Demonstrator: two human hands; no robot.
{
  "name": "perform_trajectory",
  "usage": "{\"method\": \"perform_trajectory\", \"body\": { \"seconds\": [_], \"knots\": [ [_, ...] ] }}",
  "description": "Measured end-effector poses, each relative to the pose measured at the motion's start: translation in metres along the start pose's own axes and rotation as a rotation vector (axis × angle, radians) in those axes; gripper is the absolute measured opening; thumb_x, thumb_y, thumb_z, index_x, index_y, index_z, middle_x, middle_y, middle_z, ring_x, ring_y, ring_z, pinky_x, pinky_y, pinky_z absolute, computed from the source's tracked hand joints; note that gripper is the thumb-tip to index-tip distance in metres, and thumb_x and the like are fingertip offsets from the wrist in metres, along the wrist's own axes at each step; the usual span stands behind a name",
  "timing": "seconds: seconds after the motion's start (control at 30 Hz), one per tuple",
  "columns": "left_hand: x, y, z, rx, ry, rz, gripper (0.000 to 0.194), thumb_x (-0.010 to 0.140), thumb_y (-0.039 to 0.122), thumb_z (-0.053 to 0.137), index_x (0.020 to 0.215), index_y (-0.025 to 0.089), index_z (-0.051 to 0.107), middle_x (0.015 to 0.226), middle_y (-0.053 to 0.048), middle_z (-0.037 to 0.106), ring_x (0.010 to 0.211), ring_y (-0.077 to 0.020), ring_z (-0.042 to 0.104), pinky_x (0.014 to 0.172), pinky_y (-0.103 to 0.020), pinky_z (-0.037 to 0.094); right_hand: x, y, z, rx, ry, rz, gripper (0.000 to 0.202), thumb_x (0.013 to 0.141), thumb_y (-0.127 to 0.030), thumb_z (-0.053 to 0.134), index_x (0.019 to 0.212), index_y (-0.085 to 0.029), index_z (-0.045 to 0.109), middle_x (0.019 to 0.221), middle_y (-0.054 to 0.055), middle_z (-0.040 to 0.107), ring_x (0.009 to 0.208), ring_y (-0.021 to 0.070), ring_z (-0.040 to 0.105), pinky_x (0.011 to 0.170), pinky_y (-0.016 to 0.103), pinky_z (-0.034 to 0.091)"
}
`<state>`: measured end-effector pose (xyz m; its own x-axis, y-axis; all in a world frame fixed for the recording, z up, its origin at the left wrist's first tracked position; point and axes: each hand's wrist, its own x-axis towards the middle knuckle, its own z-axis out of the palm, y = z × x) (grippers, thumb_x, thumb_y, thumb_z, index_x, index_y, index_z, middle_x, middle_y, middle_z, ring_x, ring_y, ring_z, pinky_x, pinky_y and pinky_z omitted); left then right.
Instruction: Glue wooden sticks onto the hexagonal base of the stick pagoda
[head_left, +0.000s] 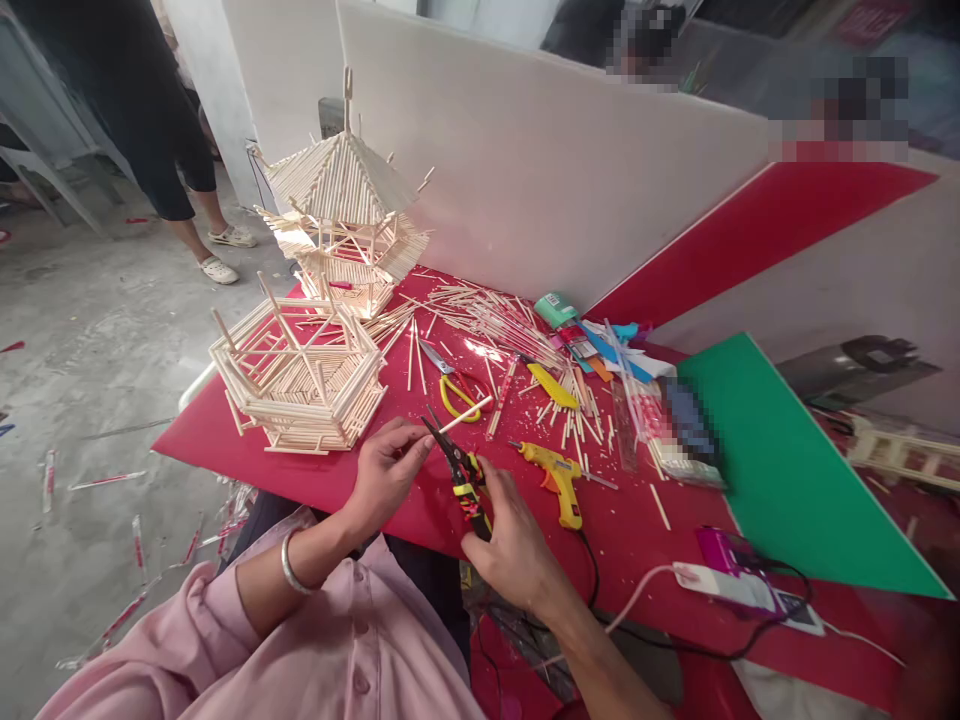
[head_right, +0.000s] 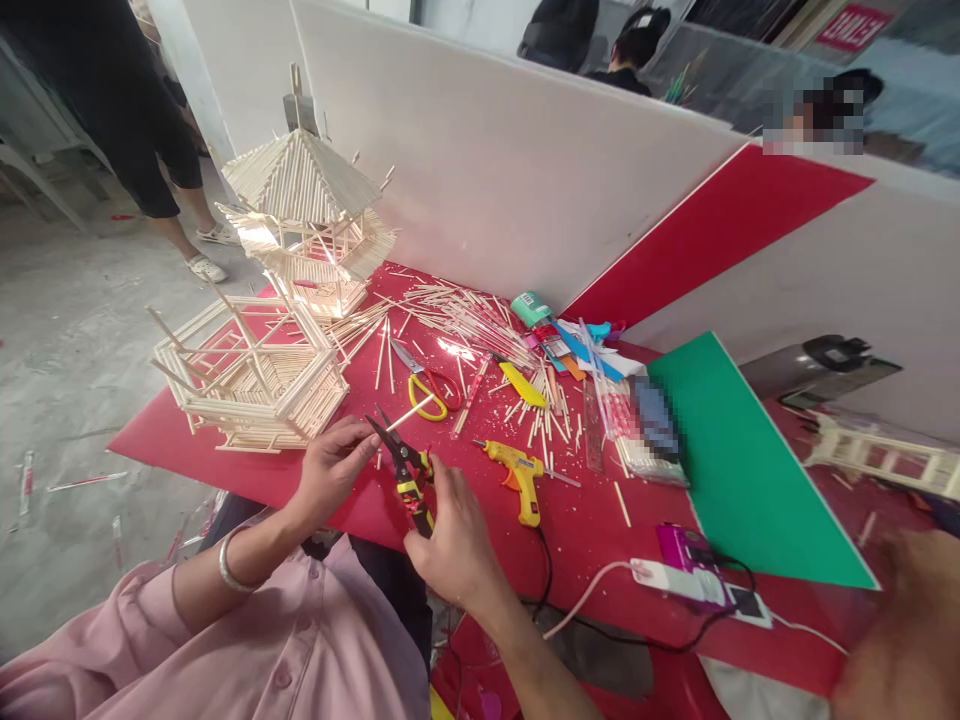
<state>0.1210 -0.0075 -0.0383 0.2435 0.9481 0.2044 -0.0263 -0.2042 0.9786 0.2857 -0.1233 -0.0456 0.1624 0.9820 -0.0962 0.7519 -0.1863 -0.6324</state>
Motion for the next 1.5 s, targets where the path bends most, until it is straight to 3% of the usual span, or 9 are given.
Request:
{"method": "perform_trajectory", "body": {
  "seconds": [0.17, 0.4, 0.57, 0.73, 0.83, 1.03, 1.27, 1.43, 1.5],
  "knots": [
    [-0.001, -0.003, -0.002, 0.027, 0.033, 0.067, 0.029, 0.088, 0.038, 0.063, 0.072, 0.016, 0.07, 0.062, 0.001, 0.053, 0.058, -0.0104, 0.047, 0.054, -0.022, 0.036, 0.007, -0.001, 0.007, -0.051, -0.062, -0.02, 0.087, 0.071, -0.021, 0.055, 0.152, -0.012, 0.026, 0.153, 0.02, 0.037, 0.146, 0.0367, 0.028, 0.118, 0.058, 0.026],
    [0.0, -0.004, -0.002, 0.065, 0.02, 0.078, 0.03, 0.09, 0.036, 0.062, 0.068, 0.016, 0.069, 0.06, 0.001, 0.051, 0.057, -0.0105, 0.046, 0.053, -0.021, 0.036, 0.006, 0.004, 0.011, -0.046, -0.11, -0.023, 0.09, 0.07, -0.019, 0.054, 0.154, -0.015, 0.021, 0.155, 0.019, 0.033, 0.146, 0.038, 0.026, 0.116, 0.063, 0.025],
    [0.001, -0.005, -0.004, 0.119, 0.002, 0.151, 0.026, 0.091, 0.027, 0.059, 0.069, 0.016, 0.067, 0.061, 0.002, 0.047, 0.056, -0.0092, 0.045, 0.052, -0.02, 0.035, 0.01, -0.001, 0.01, -0.012, -0.062, -0.016, 0.086, 0.07, -0.022, 0.056, 0.151, -0.013, 0.028, 0.151, 0.02, 0.04, 0.143, 0.0363, 0.033, 0.116, 0.057, 0.029],
    [0.002, -0.009, -0.008, 0.159, -0.038, 0.229, 0.02, 0.09, 0.027, 0.06, 0.077, 0.016, 0.07, 0.068, -0.001, 0.055, 0.059, -0.01, 0.05, 0.053, -0.02, 0.037, 0.014, -0.004, 0.01, 0.077, -0.018, -0.044, 0.08, 0.07, -0.022, 0.057, 0.146, -0.014, 0.036, 0.137, 0.018, 0.052, 0.13, 0.0321, 0.05, 0.11, 0.05, 0.041],
    [0.003, -0.01, -0.008, 0.142, -0.058, 0.188, 0.029, 0.092, 0.031, 0.057, 0.07, 0.016, 0.067, 0.062, -0.001, 0.054, 0.057, -0.0107, 0.049, 0.053, -0.021, 0.037, 0.013, 0.002, 0.012, 0.102, -0.021, -0.043, 0.08, 0.07, -0.021, 0.058, 0.147, -0.017, 0.035, 0.139, 0.016, 0.052, 0.131, 0.0316, 0.049, 0.11, 0.051, 0.04],
    [0.002, -0.009, -0.009, 0.004, -0.202, -0.045, 0.036, 0.09, 0.037, 0.055, 0.061, 0.015, 0.058, 0.058, 0.001, 0.052, 0.057, -0.0114, 0.047, 0.058, -0.023, 0.036, 0.01, 0.012, 0.008, 0.004, -0.074, -0.043, 0.086, 0.071, -0.023, 0.057, 0.151, -0.016, 0.029, 0.151, 0.018, 0.04, 0.144, 0.0363, 0.031, 0.116, 0.059, 0.029],
    [0.0, -0.014, -0.009, 0.037, -0.17, -0.04, 0.034, 0.088, 0.035, 0.057, 0.061, 0.015, 0.06, 0.059, -0.001, 0.054, 0.058, -0.012, 0.048, 0.058, -0.024, 0.037, 0.012, 0.008, 0.01, 0.019, -0.015, -0.018, 0.078, 0.072, -0.023, 0.056, 0.147, -0.016, 0.036, 0.137, 0.017, 0.052, 0.128, 0.0315, 0.052, 0.108, 0.051, 0.042],
    [0.002, -0.018, -0.009, 0.044, -0.127, -0.074, 0.032, 0.087, 0.04, 0.059, 0.069, 0.015, 0.067, 0.062, -0.002, 0.059, 0.06, -0.0126, 0.051, 0.059, -0.023, 0.04, 0.009, 0.009, 0.004, 0.105, -0.076, 0.011, 0.085, 0.066, -0.022, 0.055, 0.148, -0.015, 0.033, 0.148, 0.017, 0.043, 0.141, 0.0337, 0.035, 0.115, 0.054, 0.03],
    [0.004, -0.015, -0.011, 0.091, -0.109, -0.035, 0.03, 0.088, 0.04, 0.059, 0.074, 0.016, 0.07, 0.063, -0.002, 0.06, 0.061, -0.0131, 0.053, 0.059, -0.023, 0.041, 0.005, 0.008, -0.002, 0.205, -0.075, 0.058, 0.083, 0.065, -0.021, 0.055, 0.146, -0.017, 0.036, 0.147, 0.015, 0.044, 0.14, 0.0319, 0.036, 0.116, 0.053, 0.028]
  ]
}}
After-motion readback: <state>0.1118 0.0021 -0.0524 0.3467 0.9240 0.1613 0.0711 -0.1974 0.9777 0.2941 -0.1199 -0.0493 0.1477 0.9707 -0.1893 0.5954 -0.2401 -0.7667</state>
